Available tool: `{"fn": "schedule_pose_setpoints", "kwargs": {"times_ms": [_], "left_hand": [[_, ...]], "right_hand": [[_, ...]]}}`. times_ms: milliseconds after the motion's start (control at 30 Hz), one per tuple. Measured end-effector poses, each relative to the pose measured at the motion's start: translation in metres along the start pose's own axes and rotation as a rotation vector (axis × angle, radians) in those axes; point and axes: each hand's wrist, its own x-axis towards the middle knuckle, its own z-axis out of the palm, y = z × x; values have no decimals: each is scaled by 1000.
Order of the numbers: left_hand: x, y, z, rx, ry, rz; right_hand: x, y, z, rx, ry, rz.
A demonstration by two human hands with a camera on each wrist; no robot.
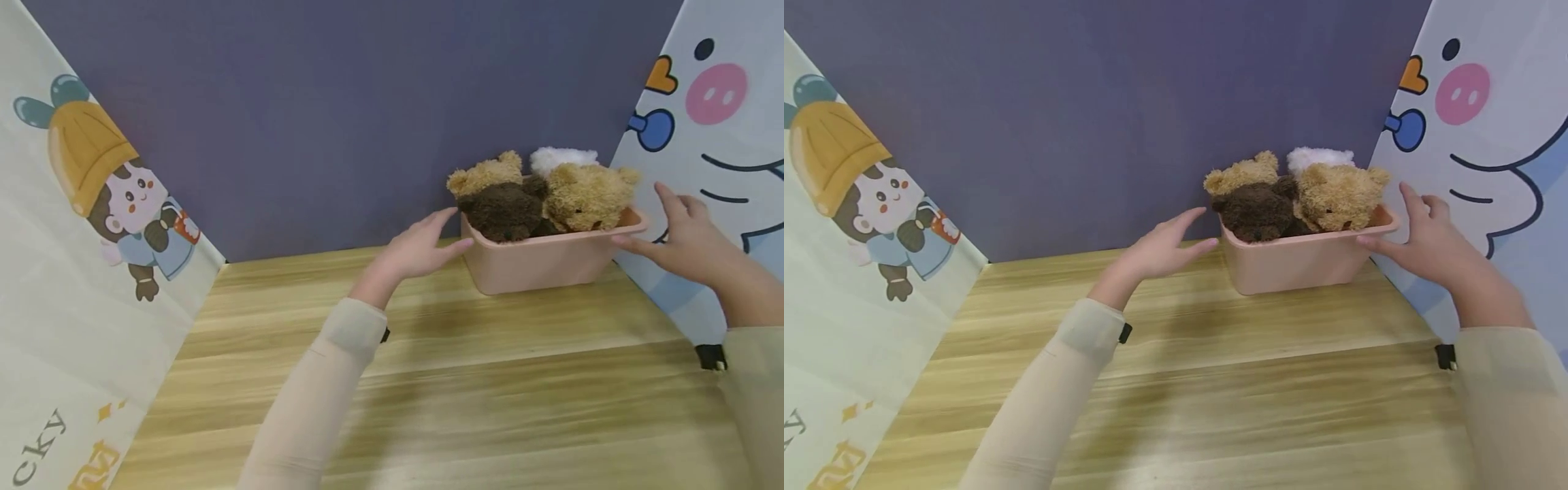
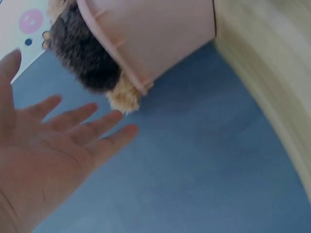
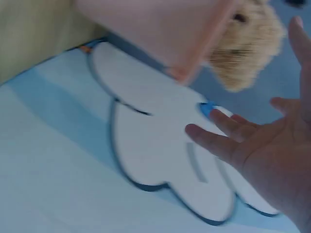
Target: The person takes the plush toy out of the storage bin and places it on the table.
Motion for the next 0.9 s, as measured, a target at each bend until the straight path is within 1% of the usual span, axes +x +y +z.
{"fn": "schedule_pose_setpoints", "kwargs": {"times_ms": [67,200,300,400,500,567,700,767,900], "left_hand": [[10,3,6,-77,25,-5],[34,11,23,-208,107,-3],[51,15,35,-257,149,7],[62,17,44,-284,145,9],[69,19,49,-327,132,3],[72,19,52,-358,121,-9],[75,19,63,-391,111,-5],[75,18,69,-379,125,4],[73,16,79,-320,185,16]], "right_hand": [[10,11,5,33,-13,11],[27,30,17,166,-35,28],[38,38,27,275,-56,43],[46,42,35,372,-101,59],[52,42,39,466,-133,68],[56,42,42,506,-162,68],[61,41,49,521,-202,60],[60,40,53,506,-186,60],[54,42,58,494,-119,60]]}}
